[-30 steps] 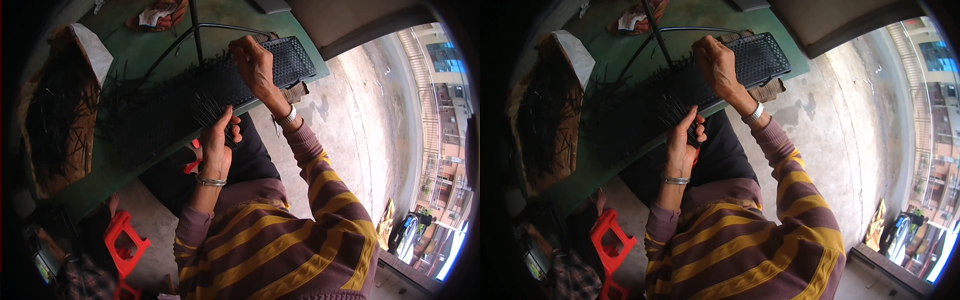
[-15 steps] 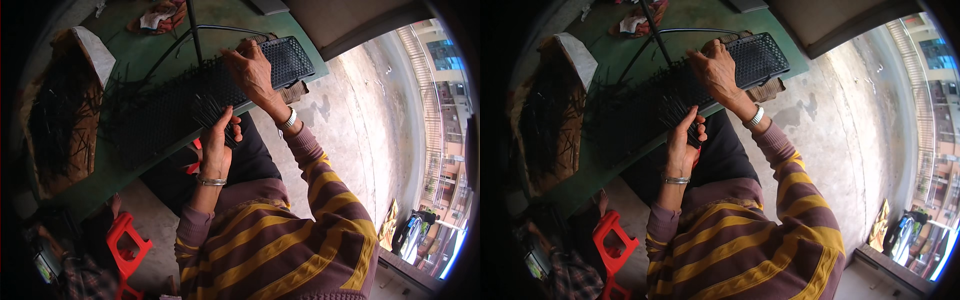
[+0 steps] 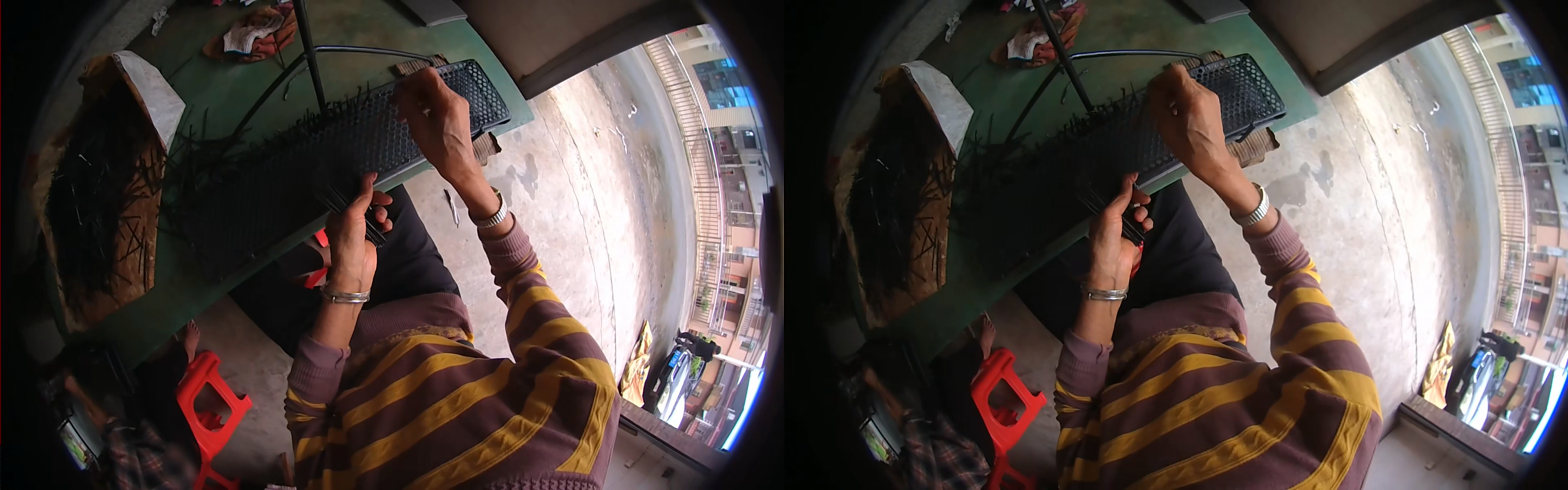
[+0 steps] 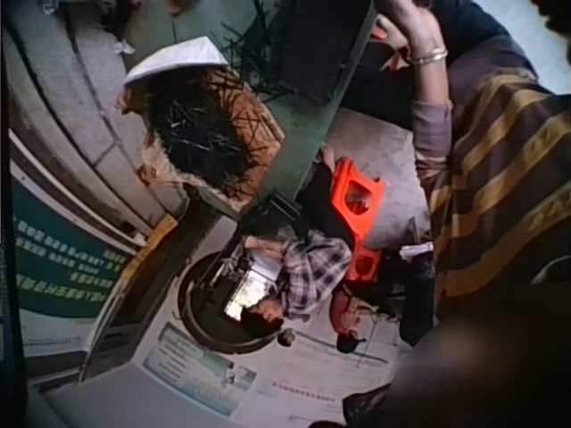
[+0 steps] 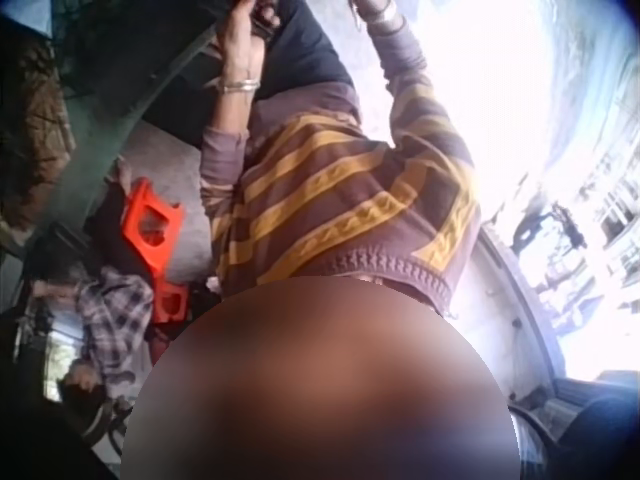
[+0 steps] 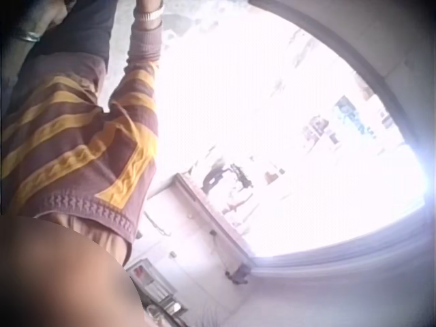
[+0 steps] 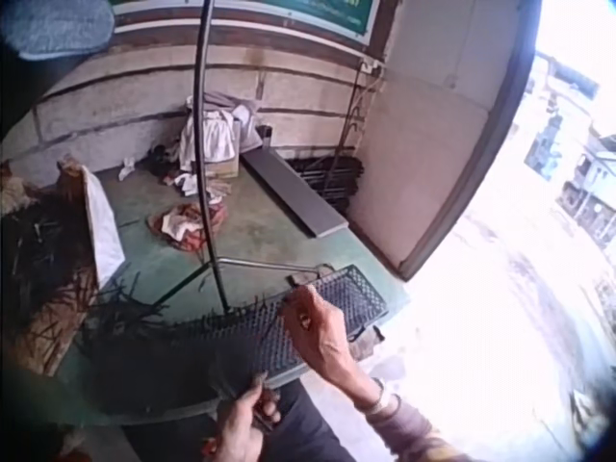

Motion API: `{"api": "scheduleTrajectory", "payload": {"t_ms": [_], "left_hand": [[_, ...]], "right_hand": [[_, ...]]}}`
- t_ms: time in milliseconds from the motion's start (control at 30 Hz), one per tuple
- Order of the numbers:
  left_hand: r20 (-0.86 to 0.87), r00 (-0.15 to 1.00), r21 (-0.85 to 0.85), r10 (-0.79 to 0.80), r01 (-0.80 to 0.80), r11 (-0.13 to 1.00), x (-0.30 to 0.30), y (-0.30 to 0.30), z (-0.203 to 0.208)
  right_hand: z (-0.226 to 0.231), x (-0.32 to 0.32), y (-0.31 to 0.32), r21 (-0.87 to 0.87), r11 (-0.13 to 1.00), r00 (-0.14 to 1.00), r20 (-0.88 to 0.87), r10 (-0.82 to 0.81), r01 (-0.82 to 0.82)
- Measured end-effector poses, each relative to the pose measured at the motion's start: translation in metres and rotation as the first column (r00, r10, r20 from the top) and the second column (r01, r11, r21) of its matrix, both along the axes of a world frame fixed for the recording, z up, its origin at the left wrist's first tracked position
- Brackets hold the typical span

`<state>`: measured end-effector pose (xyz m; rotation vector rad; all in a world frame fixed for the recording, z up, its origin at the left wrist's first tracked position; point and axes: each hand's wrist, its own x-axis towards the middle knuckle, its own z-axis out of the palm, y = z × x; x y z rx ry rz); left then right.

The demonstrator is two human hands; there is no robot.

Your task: Inserting plastic strips into a mesh grid to assemble a component.

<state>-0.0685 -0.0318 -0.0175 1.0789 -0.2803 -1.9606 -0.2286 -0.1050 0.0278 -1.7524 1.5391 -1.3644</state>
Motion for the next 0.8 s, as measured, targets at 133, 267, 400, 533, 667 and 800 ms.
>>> {"api": "scheduleTrajectory", "payload": {"t_ms": [133, 267, 400, 533, 667, 800], "left_hand": [[-0.039, 0.999, 0.016, -0.009, 0.010, 1.000, 0.000, -0.001, 0.012], [-0.062, 0.998, 0.016, -0.032, 0.033, 0.999, 0.001, -0.002, 0.017], [-0.066, 0.998, -0.023, -0.001, -0.001, 1.000, 0.002, -0.002, 0.016], [-0.054, 0.998, 0.010, 0.009, -0.008, 1.000, -0.001, -0.001, 0.016], [-0.045, 0.999, 0.006, 0.030, -0.030, 1.000, -0.002, 0.001, 0.005], [-0.025, 0.999, 0.009, 0.035, -0.035, 0.999, -0.001, 0.002, 0.006]], "right_hand": [[-0.012, 0.004, -0.020, -0.290, 0.947, 0.974, -0.131, -0.184, 0.140], [-0.029, 0.004, -0.030, -0.302, 0.946, 0.971, -0.163, -0.177, 0.122], [-0.035, 0.008, -0.031, -0.226, 0.968, 0.962, -0.222, -0.160, 0.108], [-0.031, 0.007, -0.038, -0.241, 0.970, 0.953, -0.287, -0.096, 0.025], [-0.031, 0.010, -0.033, -0.211, 0.977, 0.945, -0.320, -0.070, 0.001], [-0.022, 0.012, -0.024, -0.184, 0.972, 0.859, -0.463, -0.216, 0.146]]}}
